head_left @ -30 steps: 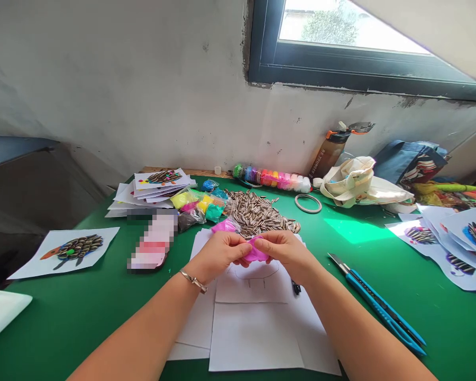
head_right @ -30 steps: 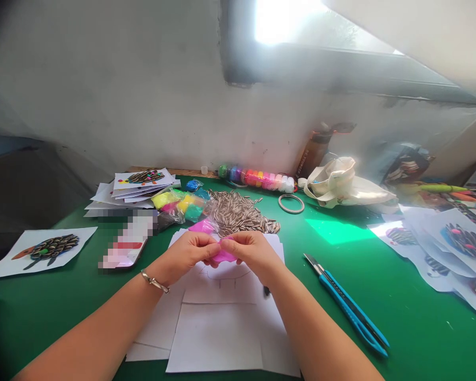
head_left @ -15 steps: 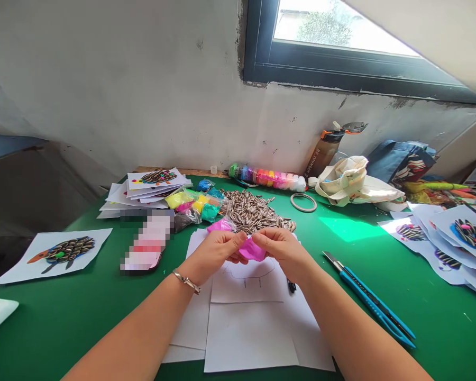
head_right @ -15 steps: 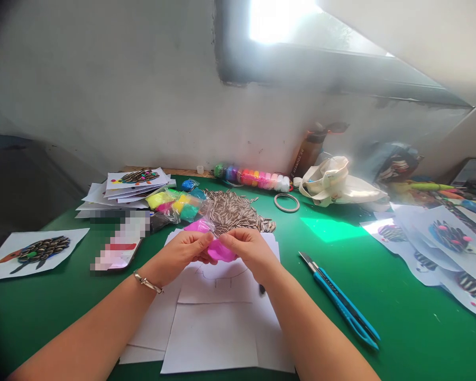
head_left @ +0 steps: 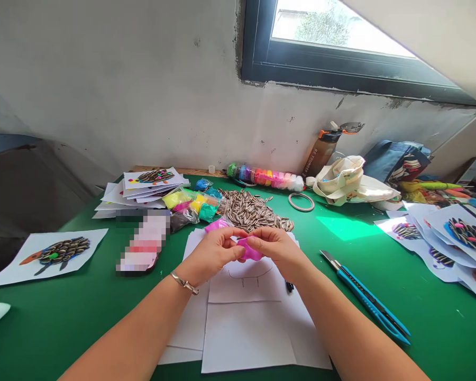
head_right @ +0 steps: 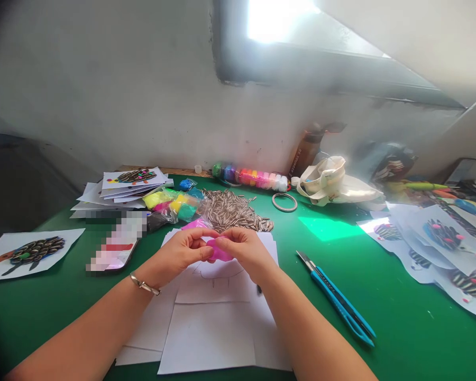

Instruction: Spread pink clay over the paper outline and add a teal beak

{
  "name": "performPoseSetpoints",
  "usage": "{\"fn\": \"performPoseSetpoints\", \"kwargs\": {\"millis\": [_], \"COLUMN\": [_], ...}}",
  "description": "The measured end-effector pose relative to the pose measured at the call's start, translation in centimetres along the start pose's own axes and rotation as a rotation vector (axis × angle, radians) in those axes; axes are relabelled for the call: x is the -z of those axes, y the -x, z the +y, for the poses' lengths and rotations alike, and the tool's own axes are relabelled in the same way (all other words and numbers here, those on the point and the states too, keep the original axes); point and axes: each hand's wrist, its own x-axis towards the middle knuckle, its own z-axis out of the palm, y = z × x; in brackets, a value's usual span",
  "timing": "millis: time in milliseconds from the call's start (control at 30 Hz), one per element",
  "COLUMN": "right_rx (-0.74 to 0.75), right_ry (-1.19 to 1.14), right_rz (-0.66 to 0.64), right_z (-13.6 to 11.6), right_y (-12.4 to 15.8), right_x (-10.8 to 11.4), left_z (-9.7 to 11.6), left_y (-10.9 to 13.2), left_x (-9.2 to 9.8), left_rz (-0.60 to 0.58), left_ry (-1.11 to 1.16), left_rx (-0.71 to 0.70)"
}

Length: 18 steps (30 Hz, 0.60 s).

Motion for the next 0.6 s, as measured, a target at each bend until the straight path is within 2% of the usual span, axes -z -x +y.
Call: {"fn": "performPoseSetpoints", "kwargs": {"millis": [167,300,467,600], "right_rx": [0.026,0.053,0.074,0.111], "right_ry": [0.014,0.018,-0.004,-0.018], "right_rz": [0.048,0.056,0.066,0.069], "right_z": [0.03,0.28,0.33,0.14], "right_y": [0.07,0.0,-0.05,-0.01], "right_x": [-0.13,0.02,-0.04,-0.11], "left_z": [0.03,-0.32,-0.53,-0.31], "left_y": [-0.03,-0.28,-0.44,-0.34], "left_x": [0.04,0.3,0.34,0.29], "left_rz": [-0.009,-0.053,-0.03,-0.027], "left_ry": [0.035,0.092,0.099,0.089], "left_rx": [-0.006,0.042,0.083,0.06]}}
